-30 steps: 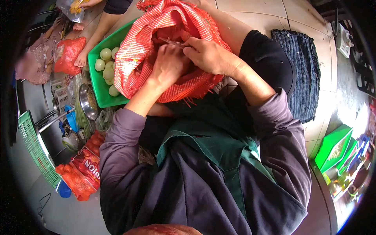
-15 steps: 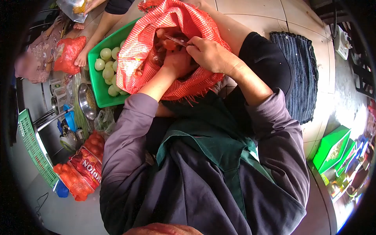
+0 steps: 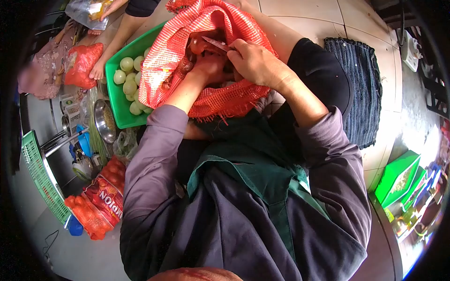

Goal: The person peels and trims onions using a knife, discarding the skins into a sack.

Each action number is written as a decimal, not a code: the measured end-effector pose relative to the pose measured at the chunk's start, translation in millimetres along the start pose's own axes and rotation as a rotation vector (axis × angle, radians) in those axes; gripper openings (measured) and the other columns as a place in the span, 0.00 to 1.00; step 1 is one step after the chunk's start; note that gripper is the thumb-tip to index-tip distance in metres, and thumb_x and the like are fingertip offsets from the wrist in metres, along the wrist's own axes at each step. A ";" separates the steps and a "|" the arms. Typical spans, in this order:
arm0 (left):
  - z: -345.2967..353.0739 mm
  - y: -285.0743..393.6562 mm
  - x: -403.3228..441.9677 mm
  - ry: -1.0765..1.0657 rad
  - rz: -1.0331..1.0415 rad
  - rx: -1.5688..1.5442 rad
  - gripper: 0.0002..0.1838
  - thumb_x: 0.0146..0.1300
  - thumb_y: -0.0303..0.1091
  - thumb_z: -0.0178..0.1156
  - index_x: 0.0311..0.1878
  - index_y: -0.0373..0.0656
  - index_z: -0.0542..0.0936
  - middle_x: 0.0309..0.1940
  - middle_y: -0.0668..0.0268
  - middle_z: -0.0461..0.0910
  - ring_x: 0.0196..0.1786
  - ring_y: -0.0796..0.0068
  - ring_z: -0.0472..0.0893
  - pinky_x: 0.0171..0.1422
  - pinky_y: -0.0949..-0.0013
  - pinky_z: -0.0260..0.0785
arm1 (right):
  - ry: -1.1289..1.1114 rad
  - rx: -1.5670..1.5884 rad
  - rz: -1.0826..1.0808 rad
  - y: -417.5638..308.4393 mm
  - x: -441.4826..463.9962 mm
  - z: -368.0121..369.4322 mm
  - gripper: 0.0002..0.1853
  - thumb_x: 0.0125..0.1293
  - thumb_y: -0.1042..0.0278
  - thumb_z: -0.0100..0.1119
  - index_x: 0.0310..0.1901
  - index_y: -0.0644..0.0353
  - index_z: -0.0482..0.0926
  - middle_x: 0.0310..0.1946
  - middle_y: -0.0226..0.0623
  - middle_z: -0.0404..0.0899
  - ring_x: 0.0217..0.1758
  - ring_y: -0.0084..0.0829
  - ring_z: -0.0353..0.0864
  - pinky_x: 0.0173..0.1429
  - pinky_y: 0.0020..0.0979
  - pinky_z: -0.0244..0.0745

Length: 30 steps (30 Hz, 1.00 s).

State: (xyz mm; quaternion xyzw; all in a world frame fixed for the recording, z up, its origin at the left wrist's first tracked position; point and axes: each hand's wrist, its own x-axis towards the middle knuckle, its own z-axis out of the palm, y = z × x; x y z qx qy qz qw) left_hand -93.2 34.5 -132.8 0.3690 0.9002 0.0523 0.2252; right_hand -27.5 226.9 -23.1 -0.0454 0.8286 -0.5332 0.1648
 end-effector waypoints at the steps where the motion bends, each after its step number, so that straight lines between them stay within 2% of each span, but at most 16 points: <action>1: 0.6 1.8 -3.7 0.054 0.029 -0.032 0.25 0.54 0.48 0.63 0.56 0.53 0.78 0.49 0.57 0.81 0.52 0.55 0.80 0.60 0.56 0.70 | -0.019 0.026 0.020 -0.3 -0.4 0.6 0.20 0.71 0.58 0.44 0.51 0.68 0.74 0.35 0.52 0.82 0.46 0.50 0.81 0.55 0.42 0.73; 4: -5.6 3.3 -2.3 0.081 0.070 -0.075 0.24 0.53 0.47 0.64 0.54 0.55 0.80 0.49 0.57 0.82 0.52 0.56 0.81 0.57 0.55 0.72 | -0.002 -0.003 -0.061 6.1 1.3 4.2 0.15 0.74 0.64 0.47 0.53 0.66 0.72 0.33 0.43 0.83 0.36 0.32 0.85 0.44 0.32 0.79; 7: -11.3 8.4 -2.1 0.006 0.093 -0.032 0.23 0.55 0.48 0.62 0.55 0.56 0.79 0.51 0.58 0.81 0.52 0.58 0.81 0.56 0.54 0.72 | 0.050 -0.146 -0.220 6.0 -0.4 5.3 0.19 0.71 0.58 0.44 0.51 0.68 0.73 0.39 0.54 0.80 0.49 0.53 0.79 0.57 0.45 0.72; 10: -1.1 9.1 -4.1 0.020 0.062 0.101 0.21 0.59 0.47 0.58 0.55 0.54 0.77 0.50 0.58 0.82 0.52 0.59 0.81 0.57 0.54 0.72 | 0.041 -0.133 -0.104 4.6 -1.1 2.7 0.19 0.71 0.58 0.44 0.51 0.67 0.72 0.42 0.57 0.79 0.51 0.56 0.77 0.58 0.47 0.70; 11: 5.0 8.2 -4.8 0.040 0.041 0.154 0.20 0.60 0.47 0.56 0.55 0.53 0.77 0.49 0.58 0.82 0.52 0.60 0.81 0.57 0.54 0.72 | 0.043 -0.153 -0.080 6.4 -0.7 2.0 0.19 0.71 0.57 0.44 0.51 0.66 0.72 0.43 0.57 0.79 0.51 0.56 0.77 0.58 0.47 0.70; 13: -2.1 10.7 -4.1 -0.123 -0.022 0.195 0.21 0.61 0.47 0.53 0.56 0.52 0.76 0.52 0.57 0.80 0.55 0.60 0.79 0.60 0.55 0.70 | 0.048 -0.189 -0.032 11.1 1.6 0.7 0.19 0.71 0.57 0.44 0.50 0.65 0.73 0.43 0.57 0.79 0.52 0.57 0.76 0.58 0.48 0.70; 16: -4.1 8.9 -10.5 -0.199 -0.052 0.223 0.23 0.63 0.46 0.51 0.60 0.52 0.74 0.58 0.58 0.75 0.60 0.60 0.75 0.65 0.56 0.64 | 0.052 -0.173 -0.028 10.0 0.5 -0.7 0.19 0.71 0.57 0.44 0.49 0.66 0.72 0.44 0.58 0.79 0.52 0.57 0.76 0.58 0.49 0.69; 19: 1.2 -0.2 -12.3 -0.226 -0.021 0.187 0.24 0.64 0.46 0.48 0.63 0.52 0.72 0.63 0.58 0.69 0.64 0.61 0.71 0.70 0.57 0.59 | 0.029 -0.175 -0.028 15.1 2.3 0.5 0.17 0.72 0.60 0.46 0.52 0.66 0.73 0.37 0.49 0.82 0.40 0.40 0.86 0.48 0.36 0.78; 22: -1.6 -3.4 -13.0 -0.252 -0.001 0.142 0.26 0.66 0.46 0.46 0.67 0.53 0.69 0.69 0.58 0.64 0.69 0.61 0.67 0.75 0.57 0.53 | 0.046 -0.254 -0.217 14.7 0.1 1.2 0.17 0.72 0.61 0.46 0.52 0.66 0.73 0.38 0.51 0.82 0.38 0.40 0.86 0.47 0.36 0.78; 23: -2.5 -2.3 -16.5 -0.260 -0.006 0.146 0.27 0.66 0.45 0.45 0.68 0.53 0.69 0.71 0.58 0.62 0.71 0.61 0.66 0.77 0.58 0.51 | 0.044 -0.215 -0.168 12.8 -0.7 2.2 0.16 0.71 0.60 0.46 0.50 0.66 0.73 0.40 0.53 0.80 0.43 0.45 0.82 0.50 0.40 0.76; 25: -30.7 16.1 -28.2 -0.262 -0.062 0.182 0.27 0.64 0.44 0.51 0.66 0.50 0.70 0.70 0.57 0.64 0.69 0.60 0.68 0.75 0.57 0.55 | 0.040 -0.138 -0.070 8.1 -1.9 2.6 0.16 0.69 0.59 0.47 0.47 0.65 0.73 0.45 0.57 0.75 0.53 0.55 0.75 0.57 0.49 0.70; 26: -44.3 23.9 -33.0 -0.266 -0.090 0.198 0.27 0.62 0.43 0.54 0.65 0.49 0.71 0.69 0.57 0.65 0.69 0.59 0.69 0.74 0.56 0.57 | 0.018 -0.161 -0.112 6.7 -3.8 0.7 0.16 0.69 0.60 0.48 0.46 0.66 0.73 0.44 0.56 0.75 0.52 0.55 0.75 0.57 0.48 0.70; 29: -64.4 7.5 -45.2 -0.097 0.033 -0.057 0.35 0.51 0.39 0.67 0.66 0.55 0.72 0.60 0.56 0.75 0.61 0.52 0.75 0.66 0.58 0.68 | -0.035 -0.223 -0.210 2.9 -5.7 -3.3 0.15 0.68 0.61 0.50 0.45 0.67 0.73 0.44 0.56 0.76 0.52 0.55 0.76 0.56 0.48 0.71; 30: -69.2 3.4 -44.5 -0.062 -0.005 -0.090 0.36 0.48 0.36 0.71 0.63 0.44 0.72 0.58 0.50 0.75 0.60 0.50 0.75 0.64 0.59 0.69 | -0.035 -0.241 -0.216 3.1 -5.7 -3.4 0.15 0.68 0.61 0.50 0.45 0.67 0.74 0.44 0.56 0.76 0.52 0.55 0.76 0.56 0.48 0.71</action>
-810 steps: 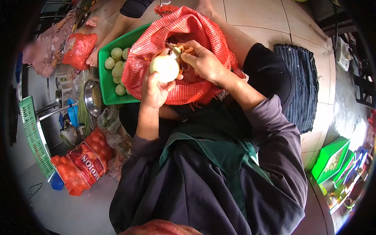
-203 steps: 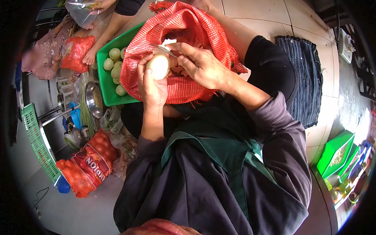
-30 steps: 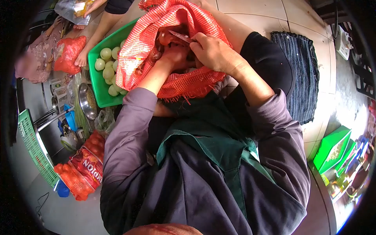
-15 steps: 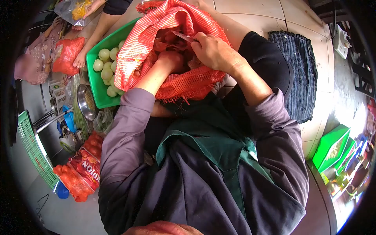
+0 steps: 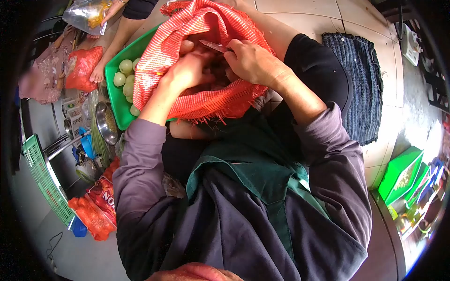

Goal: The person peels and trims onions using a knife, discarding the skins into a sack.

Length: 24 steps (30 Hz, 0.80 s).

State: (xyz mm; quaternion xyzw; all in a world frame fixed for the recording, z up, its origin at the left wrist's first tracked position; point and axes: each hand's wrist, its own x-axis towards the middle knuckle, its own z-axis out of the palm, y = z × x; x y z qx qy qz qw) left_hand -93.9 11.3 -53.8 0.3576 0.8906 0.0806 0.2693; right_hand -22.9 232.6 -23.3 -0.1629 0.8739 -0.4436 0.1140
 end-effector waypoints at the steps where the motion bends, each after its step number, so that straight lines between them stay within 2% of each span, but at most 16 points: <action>1: -3.7 -2.0 -3.0 0.048 -0.108 0.013 0.33 0.47 0.36 0.71 0.59 0.39 0.73 0.57 0.48 0.75 0.60 0.50 0.75 0.63 0.58 0.69 | 0.000 -0.019 -0.004 0.4 -0.2 0.0 0.15 0.67 0.61 0.51 0.45 0.67 0.74 0.45 0.56 0.76 0.52 0.55 0.76 0.56 0.48 0.71; 2: -6.7 -2.0 -5.5 0.094 -0.216 0.025 0.32 0.47 0.36 0.72 0.55 0.33 0.74 0.56 0.45 0.75 0.60 0.50 0.74 0.63 0.58 0.69 | 0.031 -0.011 -0.004 2.7 -0.1 2.6 0.15 0.67 0.61 0.51 0.45 0.67 0.74 0.45 0.56 0.77 0.53 0.55 0.76 0.56 0.48 0.71; 3: 1.0 -8.3 -0.2 0.084 -0.206 0.193 0.24 0.54 0.38 0.66 0.48 0.30 0.76 0.52 0.46 0.77 0.57 0.50 0.76 0.58 0.59 0.72 | 0.062 -0.005 -0.003 6.8 0.7 6.7 0.16 0.67 0.61 0.51 0.45 0.68 0.74 0.46 0.56 0.77 0.53 0.55 0.76 0.57 0.48 0.71; 6: 28.8 -21.3 17.2 -0.096 -0.249 0.530 0.20 0.61 0.38 0.58 0.52 0.35 0.76 0.50 0.51 0.79 0.54 0.55 0.78 0.54 0.62 0.73 | 0.039 0.019 0.089 1.3 -0.6 3.8 0.17 0.68 0.61 0.49 0.47 0.68 0.73 0.46 0.55 0.77 0.53 0.55 0.75 0.58 0.48 0.70; 7: 32.5 -11.2 24.6 -0.264 -0.188 0.840 0.22 0.64 0.42 0.48 0.55 0.38 0.75 0.47 0.55 0.81 0.53 0.64 0.79 0.52 0.63 0.73 | 0.015 0.027 0.130 -0.8 0.2 1.1 0.17 0.68 0.61 0.49 0.48 0.67 0.73 0.46 0.55 0.77 0.53 0.55 0.75 0.58 0.47 0.70; 8: 32.7 -7.2 30.1 -0.286 -0.188 0.869 0.22 0.64 0.42 0.49 0.56 0.39 0.75 0.48 0.55 0.80 0.54 0.64 0.78 0.54 0.63 0.72 | 0.037 0.024 0.109 0.9 0.1 3.1 0.17 0.69 0.60 0.48 0.49 0.67 0.73 0.46 0.55 0.77 0.54 0.55 0.75 0.59 0.47 0.70; 17: 47.9 -21.8 39.4 -0.089 -0.323 0.106 0.27 0.59 0.43 0.57 0.62 0.46 0.72 0.59 0.56 0.75 0.63 0.64 0.73 0.68 0.63 0.64 | 0.090 -0.030 0.018 8.6 -0.2 12.9 0.18 0.70 0.61 0.46 0.51 0.67 0.73 0.47 0.55 0.77 0.55 0.53 0.75 0.60 0.46 0.70; 20: 28.9 -7.2 38.9 -0.215 -0.374 -0.010 0.31 0.56 0.43 0.63 0.64 0.47 0.72 0.63 0.56 0.73 0.66 0.64 0.71 0.71 0.64 0.62 | 0.079 -0.065 0.006 5.7 -0.6 12.9 0.17 0.71 0.64 0.46 0.52 0.68 0.72 0.47 0.53 0.76 0.54 0.52 0.76 0.58 0.44 0.71; 24: 57.9 -48.2 68.6 -0.139 -0.244 -0.057 0.36 0.51 0.46 0.69 0.64 0.48 0.72 0.64 0.56 0.72 0.67 0.62 0.71 0.70 0.62 0.63 | 0.090 -0.019 0.043 6.1 0.1 12.8 0.18 0.70 0.61 0.46 0.51 0.68 0.73 0.47 0.56 0.76 0.54 0.54 0.75 0.60 0.46 0.70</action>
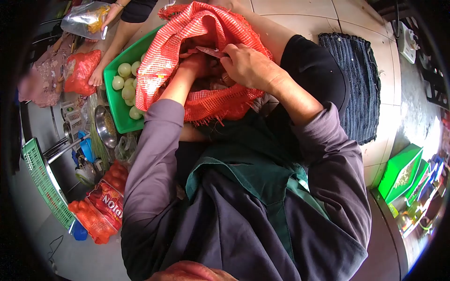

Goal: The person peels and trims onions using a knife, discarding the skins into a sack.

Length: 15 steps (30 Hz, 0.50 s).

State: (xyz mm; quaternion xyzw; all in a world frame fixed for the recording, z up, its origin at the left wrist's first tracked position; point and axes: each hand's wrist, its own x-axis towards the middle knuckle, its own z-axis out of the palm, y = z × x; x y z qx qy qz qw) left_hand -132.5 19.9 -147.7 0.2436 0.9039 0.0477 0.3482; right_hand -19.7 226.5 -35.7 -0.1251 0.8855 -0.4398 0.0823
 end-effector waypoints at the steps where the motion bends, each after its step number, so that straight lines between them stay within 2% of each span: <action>1: -1.9 0.4 5.5 -0.007 0.014 -0.003 0.36 0.50 0.46 0.69 0.64 0.48 0.72 0.64 0.56 0.72 0.67 0.62 0.71 0.70 0.62 0.63 | 0.011 0.021 0.004 1.3 0.7 0.2 0.19 0.69 0.60 0.46 0.50 0.68 0.73 0.47 0.57 0.76 0.55 0.55 0.75 0.60 0.47 0.69; 8: -25.2 13.5 -11.0 -0.129 0.041 -0.005 0.37 0.49 0.47 0.70 0.64 0.48 0.71 0.64 0.56 0.72 0.67 0.62 0.71 0.70 0.62 0.63 | -0.006 -0.011 -0.024 0.7 0.4 -0.2 0.18 0.70 0.61 0.46 0.51 0.68 0.73 0.47 0.56 0.76 0.55 0.53 0.75 0.59 0.46 0.70; 10: -21.6 14.7 -16.3 -0.116 0.062 -0.008 0.37 0.49 0.47 0.70 0.64 0.49 0.71 0.64 0.56 0.72 0.67 0.62 0.71 0.70 0.62 0.64 | 0.001 -0.038 -0.061 0.3 -0.5 -0.5 0.17 0.70 0.64 0.46 0.52 0.68 0.72 0.47 0.54 0.76 0.54 0.52 0.76 0.58 0.43 0.71; 14: -2.8 6.7 -16.2 -0.013 0.142 -0.014 0.35 0.49 0.47 0.70 0.62 0.47 0.74 0.59 0.56 0.76 0.64 0.61 0.74 0.67 0.61 0.66 | 0.001 -0.013 -0.031 3.2 2.0 -0.7 0.17 0.71 0.62 0.47 0.52 0.67 0.72 0.45 0.53 0.78 0.48 0.50 0.80 0.54 0.42 0.74; 15: -5.8 8.7 -20.5 -0.037 0.102 -0.027 0.33 0.51 0.49 0.67 0.61 0.47 0.75 0.60 0.55 0.76 0.64 0.60 0.74 0.67 0.60 0.66 | -0.007 -0.005 -0.029 4.1 2.8 -2.1 0.17 0.71 0.61 0.48 0.52 0.67 0.72 0.44 0.53 0.78 0.46 0.48 0.81 0.52 0.41 0.75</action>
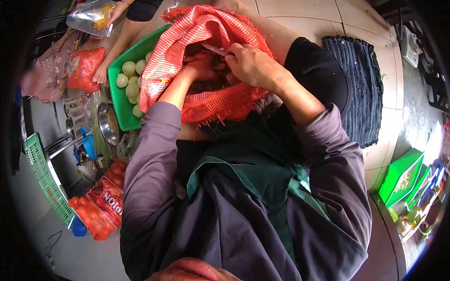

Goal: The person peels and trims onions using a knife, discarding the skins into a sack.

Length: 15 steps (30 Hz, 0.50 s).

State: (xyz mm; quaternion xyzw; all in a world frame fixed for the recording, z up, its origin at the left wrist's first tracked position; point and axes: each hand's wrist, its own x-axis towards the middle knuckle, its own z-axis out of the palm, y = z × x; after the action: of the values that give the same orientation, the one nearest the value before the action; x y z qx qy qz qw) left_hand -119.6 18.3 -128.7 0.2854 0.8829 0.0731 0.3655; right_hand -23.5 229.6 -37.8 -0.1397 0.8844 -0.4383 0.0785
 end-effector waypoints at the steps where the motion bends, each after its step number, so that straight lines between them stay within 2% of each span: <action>1: -4.8 5.7 -7.6 -0.022 -0.038 -0.014 0.31 0.54 0.50 0.65 0.61 0.46 0.76 0.60 0.54 0.76 0.64 0.59 0.75 0.67 0.60 0.67 | -0.006 0.007 0.002 0.5 1.1 -1.4 0.17 0.71 0.61 0.48 0.52 0.67 0.72 0.43 0.52 0.79 0.43 0.47 0.83 0.51 0.40 0.76; 2: -9.6 12.0 -13.8 -0.044 -0.074 -0.031 0.30 0.57 0.52 0.62 0.60 0.46 0.76 0.60 0.52 0.76 0.63 0.58 0.75 0.66 0.60 0.67 | 0.023 0.040 0.024 0.8 2.0 -2.1 0.18 0.71 0.60 0.49 0.52 0.66 0.72 0.42 0.52 0.79 0.41 0.44 0.84 0.50 0.39 0.76; 4: -14.1 26.3 -17.7 0.059 -0.039 0.057 0.26 0.54 0.46 0.64 0.54 0.43 0.78 0.52 0.53 0.80 0.58 0.55 0.78 0.61 0.58 0.71 | 0.076 0.110 0.070 -0.3 2.9 -2.3 0.18 0.71 0.59 0.50 0.53 0.65 0.72 0.40 0.50 0.80 0.36 0.39 0.85 0.47 0.37 0.77; 5: -14.5 31.9 -21.9 0.106 -0.026 0.099 0.24 0.52 0.44 0.65 0.51 0.42 0.79 0.48 0.53 0.82 0.56 0.54 0.79 0.58 0.57 0.73 | 0.077 0.101 0.053 -2.2 1.4 -4.3 0.19 0.70 0.57 0.51 0.52 0.66 0.73 0.41 0.52 0.80 0.41 0.44 0.83 0.50 0.40 0.76; 7: -21.3 47.6 -35.0 0.245 -0.067 0.061 0.21 0.57 0.46 0.60 0.50 0.43 0.80 0.48 0.53 0.82 0.54 0.55 0.80 0.58 0.55 0.72 | 0.076 0.085 0.016 -11.6 -0.9 -14.5 0.21 0.68 0.54 0.52 0.51 0.66 0.73 0.44 0.56 0.79 0.51 0.54 0.78 0.55 0.46 0.73; 9: -26.1 70.7 -35.9 0.319 -0.164 0.126 0.21 0.60 0.47 0.57 0.51 0.46 0.80 0.48 0.54 0.82 0.55 0.56 0.80 0.58 0.54 0.72 | -0.019 0.098 0.116 -8.6 -1.3 -19.1 0.21 0.66 0.55 0.56 0.50 0.65 0.74 0.38 0.55 0.81 0.46 0.53 0.81 0.51 0.44 0.75; 10: -24.6 72.8 -36.4 0.418 -0.028 0.301 0.23 0.60 0.54 0.58 0.51 0.48 0.82 0.53 0.59 0.81 0.57 0.60 0.80 0.57 0.57 0.74 | -0.066 0.103 0.164 -9.2 0.0 -21.7 0.20 0.65 0.55 0.58 0.50 0.64 0.75 0.36 0.54 0.82 0.43 0.52 0.82 0.49 0.44 0.76; 11: -20.1 73.5 -33.7 0.454 0.005 0.279 0.24 0.60 0.54 0.58 0.52 0.48 0.81 0.53 0.59 0.81 0.56 0.60 0.80 0.57 0.56 0.73 | -0.047 0.131 0.142 -13.1 -0.2 -24.1 0.18 0.66 0.58 0.58 0.49 0.64 0.76 0.33 0.50 0.82 0.39 0.46 0.83 0.47 0.40 0.77; 13: -8.4 72.4 -22.1 0.530 0.080 0.239 0.24 0.61 0.53 0.58 0.53 0.47 0.81 0.53 0.58 0.80 0.56 0.60 0.80 0.57 0.56 0.73 | -0.002 0.181 0.100 -25.0 -3.3 -31.9 0.14 0.66 0.64 0.60 0.48 0.65 0.78 0.27 0.43 0.83 0.32 0.35 0.85 0.42 0.32 0.78; 14: -4.3 67.5 -17.6 0.451 0.057 0.083 0.23 0.62 0.51 0.58 0.53 0.46 0.80 0.52 0.56 0.80 0.55 0.59 0.80 0.57 0.56 0.72 | 0.120 0.241 0.194 -28.5 -3.0 -32.5 0.14 0.63 0.65 0.64 0.45 0.65 0.80 0.28 0.43 0.82 0.33 0.37 0.84 0.41 0.32 0.78; 15: 0.1 62.5 -12.8 0.380 0.024 -0.070 0.23 0.63 0.49 0.58 0.54 0.44 0.80 0.51 0.53 0.81 0.55 0.57 0.80 0.58 0.56 0.72 | 0.250 0.143 0.131 -29.4 -1.4 -35.7 0.16 0.62 0.63 0.65 0.46 0.64 0.80 0.31 0.46 0.82 0.35 0.40 0.84 0.42 0.35 0.78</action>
State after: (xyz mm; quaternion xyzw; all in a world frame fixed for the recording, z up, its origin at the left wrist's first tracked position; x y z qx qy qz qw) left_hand -84.1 62.8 -99.9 0.2639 0.9296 0.1606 0.2008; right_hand -26.2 240.0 7.2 -0.0198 0.8610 -0.5082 0.0059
